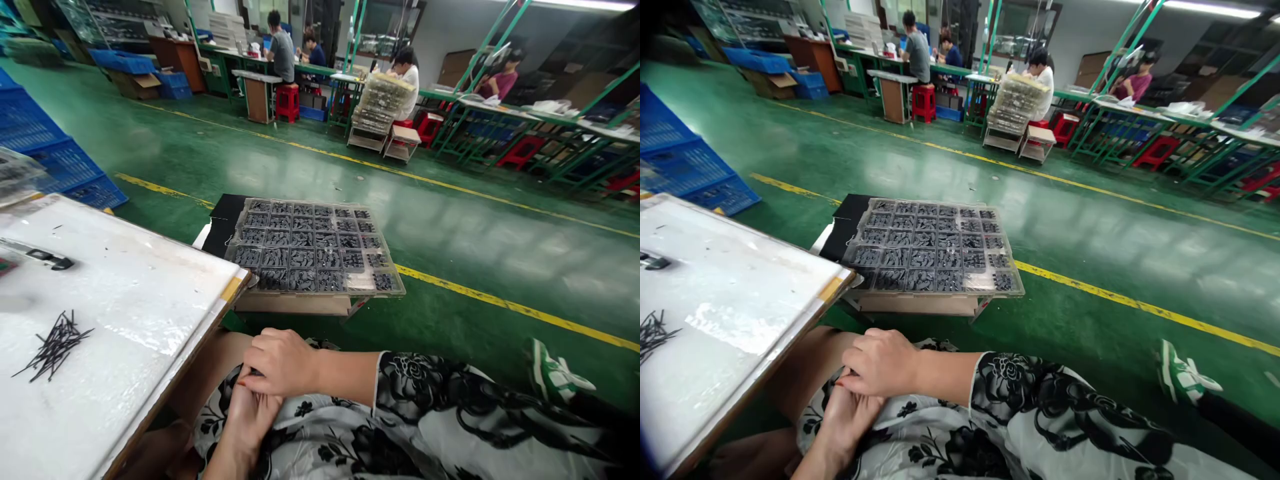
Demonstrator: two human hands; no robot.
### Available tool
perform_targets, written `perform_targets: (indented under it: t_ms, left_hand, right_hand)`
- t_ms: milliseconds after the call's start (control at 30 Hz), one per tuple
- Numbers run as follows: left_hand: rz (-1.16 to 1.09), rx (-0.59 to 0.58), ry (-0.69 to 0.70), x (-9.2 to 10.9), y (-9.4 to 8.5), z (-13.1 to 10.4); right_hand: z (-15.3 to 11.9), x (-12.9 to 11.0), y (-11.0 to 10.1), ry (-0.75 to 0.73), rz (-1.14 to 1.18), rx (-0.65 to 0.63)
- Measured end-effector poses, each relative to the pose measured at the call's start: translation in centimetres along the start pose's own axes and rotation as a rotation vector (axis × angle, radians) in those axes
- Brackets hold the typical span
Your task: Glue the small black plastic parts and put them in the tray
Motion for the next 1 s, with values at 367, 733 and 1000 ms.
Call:
perform_targets:
  t_ms: [367,733,1000]
  left_hand:
    - [0.116,0.039,0.045,0.7,0.7,-0.3]
    - [0.276,-0.208,0.02,0.0,1.0,-0.6]
    - [0.316,-0.254,0.101,0.4,0.4,-0.9]
  right_hand:
    - [-2.0,4.3,-3.7,0.325,0.502,0.109]
    - [-27.2,25.3,-6.6,1.616,0.216,0.079]
    - [-26.8,29.6,-1.8,1.673,0.349,0.143]
Point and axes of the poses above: each hand's wrist, its own z-axis towards the middle knuckle, its own y-axis out of the palm, x = y × z, the point moved 6 cm from there along z, towards the middle knuckle, and after that the axes turned 12 degrees about x, right-handed, at the moved point
